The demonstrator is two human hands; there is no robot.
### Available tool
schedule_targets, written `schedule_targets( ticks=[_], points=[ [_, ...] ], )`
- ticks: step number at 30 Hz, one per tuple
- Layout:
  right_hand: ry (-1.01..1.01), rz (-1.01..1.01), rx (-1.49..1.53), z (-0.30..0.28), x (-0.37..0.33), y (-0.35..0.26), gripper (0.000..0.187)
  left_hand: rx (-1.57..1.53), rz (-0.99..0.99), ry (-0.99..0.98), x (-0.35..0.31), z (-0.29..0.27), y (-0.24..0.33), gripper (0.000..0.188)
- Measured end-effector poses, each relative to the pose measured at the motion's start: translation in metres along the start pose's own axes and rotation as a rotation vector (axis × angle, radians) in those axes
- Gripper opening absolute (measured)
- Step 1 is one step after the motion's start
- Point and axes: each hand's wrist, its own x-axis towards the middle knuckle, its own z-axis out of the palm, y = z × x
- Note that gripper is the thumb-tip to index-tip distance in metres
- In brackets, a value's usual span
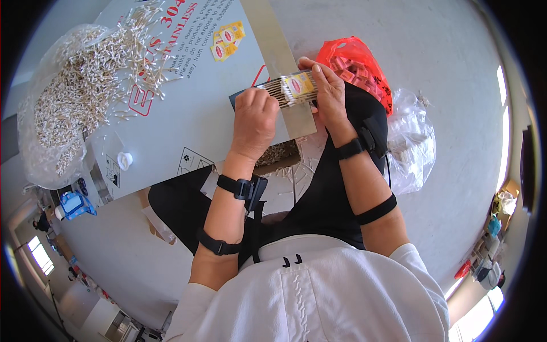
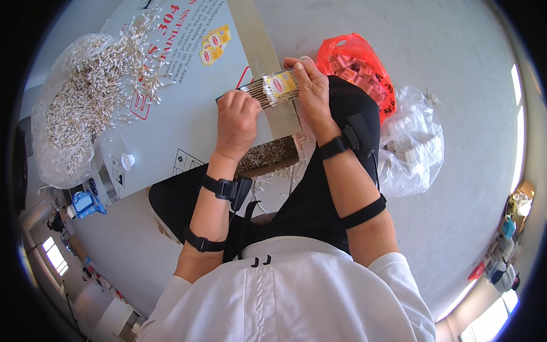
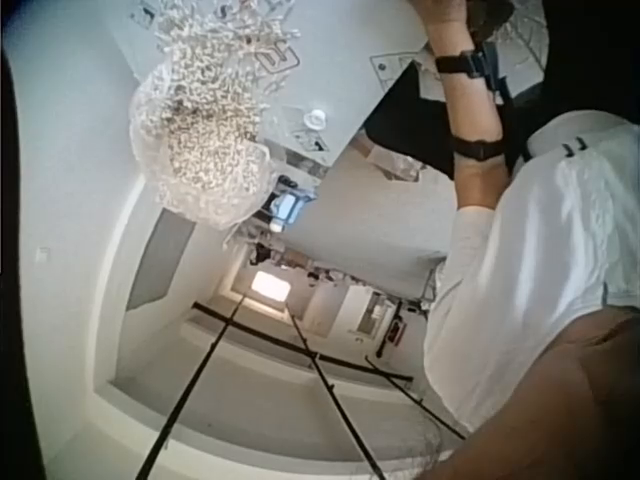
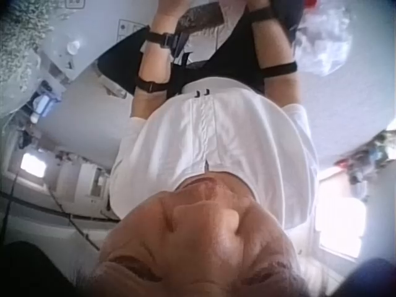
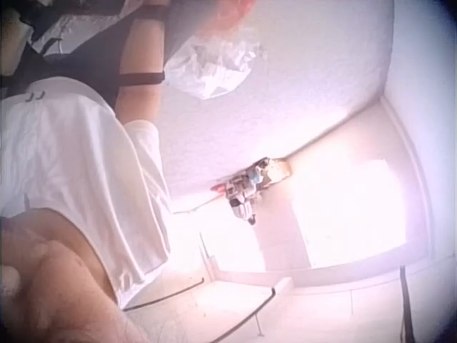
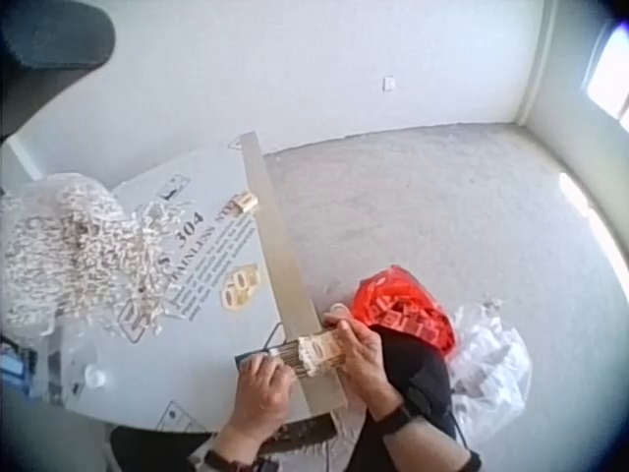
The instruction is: Packaging cotton swabs into small plastic containers at a workbench.
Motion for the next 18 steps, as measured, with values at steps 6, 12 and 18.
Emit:
schedule_targets(
  ticks=[6,12,18],
  points=[
    [-0.004,0.031,0.015,-0.001,-0.002,-0.001,0.031,-0.589,-0.436,0.338,0.004,0.016,0.004,0.046],
    [-0.006,0.023,0.001,-0.005,-0.003,-0.001,0.034,-1.043,-0.577,0.416,0.018,0.025,0.024,0.058],
    [-0.039,-0.017,0.009,-0.003,-0.005,-0.002,0.035,-0.929,-0.535,0.417,0.021,0.027,0.030,0.061]
  ],
)
